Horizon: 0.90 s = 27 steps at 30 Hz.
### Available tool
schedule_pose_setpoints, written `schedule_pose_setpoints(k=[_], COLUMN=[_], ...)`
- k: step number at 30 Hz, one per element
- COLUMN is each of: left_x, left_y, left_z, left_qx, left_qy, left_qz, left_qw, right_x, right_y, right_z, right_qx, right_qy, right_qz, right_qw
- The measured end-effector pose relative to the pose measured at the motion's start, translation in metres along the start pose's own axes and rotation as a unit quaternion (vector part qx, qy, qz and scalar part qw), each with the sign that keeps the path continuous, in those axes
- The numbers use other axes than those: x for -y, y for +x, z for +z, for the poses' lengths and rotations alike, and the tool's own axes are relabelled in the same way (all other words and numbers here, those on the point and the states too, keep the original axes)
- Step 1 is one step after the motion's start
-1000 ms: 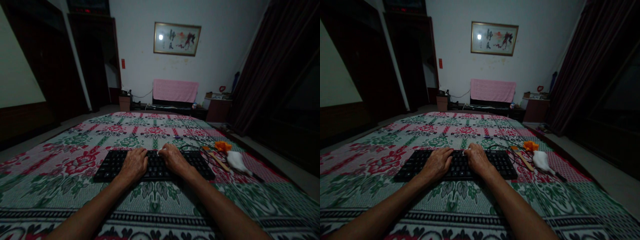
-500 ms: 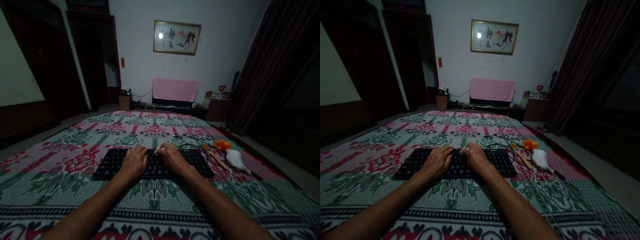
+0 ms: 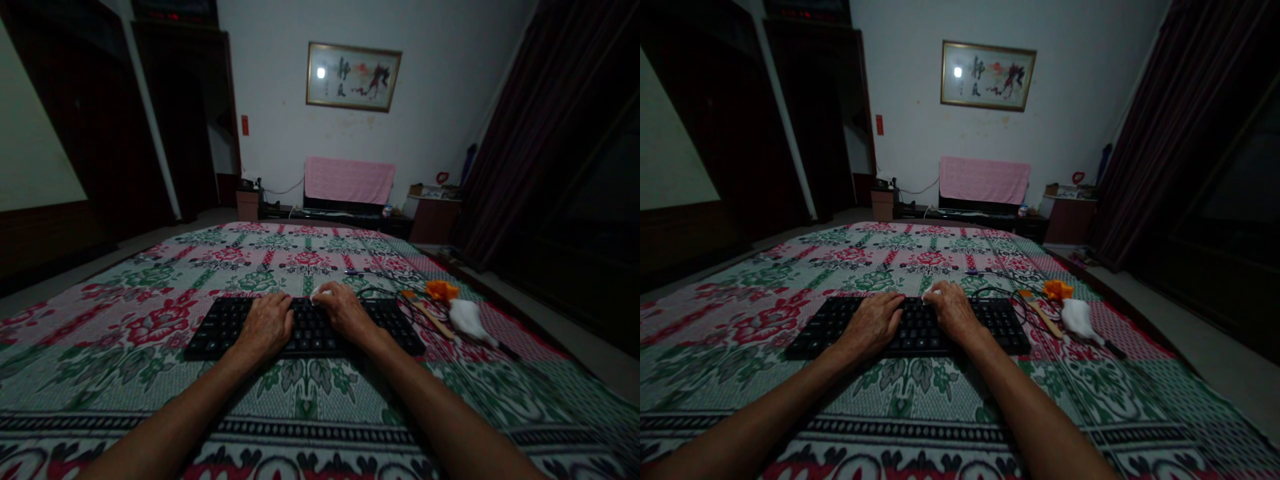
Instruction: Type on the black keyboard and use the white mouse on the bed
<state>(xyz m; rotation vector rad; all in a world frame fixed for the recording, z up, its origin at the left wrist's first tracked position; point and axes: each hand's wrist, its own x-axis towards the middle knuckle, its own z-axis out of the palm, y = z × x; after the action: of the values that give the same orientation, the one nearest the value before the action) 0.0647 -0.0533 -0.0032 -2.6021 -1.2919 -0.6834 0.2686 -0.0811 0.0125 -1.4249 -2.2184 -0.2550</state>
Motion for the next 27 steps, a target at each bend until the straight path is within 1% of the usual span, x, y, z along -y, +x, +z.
schedule_pose_setpoints(k=[3,8,12,19,21,24,27], left_x=[0.000,0.000,0.002,0.002,0.001,0.001,0.001], left_y=[0.001,0.000,0.000,0.000,0.000,0.000,0.001], left_z=[-0.001,0.000,0.002,0.001,0.001,0.001,0.000], left_qx=[0.002,0.002,0.003,0.003,0.003,0.003,0.006], left_qy=[-0.002,0.001,0.004,0.010,0.012,0.012,0.009], left_qz=[0.001,0.000,0.000,-0.002,0.000,0.002,0.001], left_qw=[1.000,1.000,1.000,1.000,1.000,1.000,1.000], right_x=[0.002,0.003,-0.001,-0.009,-0.008,-0.005,-0.003], right_y=[0.002,0.001,-0.002,-0.002,-0.001,0.001,0.001], right_z=[0.002,-0.004,-0.010,-0.016,-0.015,-0.008,-0.001], right_qx=[0.031,0.057,0.055,0.047,0.029,0.005,0.028], right_qy=[-0.016,-0.045,-0.049,-0.055,-0.045,-0.010,0.009], right_qz=[-0.003,0.044,0.081,0.118,0.102,0.037,-0.011], right_qw=[0.999,0.996,0.994,0.990,0.993,0.999,1.000])
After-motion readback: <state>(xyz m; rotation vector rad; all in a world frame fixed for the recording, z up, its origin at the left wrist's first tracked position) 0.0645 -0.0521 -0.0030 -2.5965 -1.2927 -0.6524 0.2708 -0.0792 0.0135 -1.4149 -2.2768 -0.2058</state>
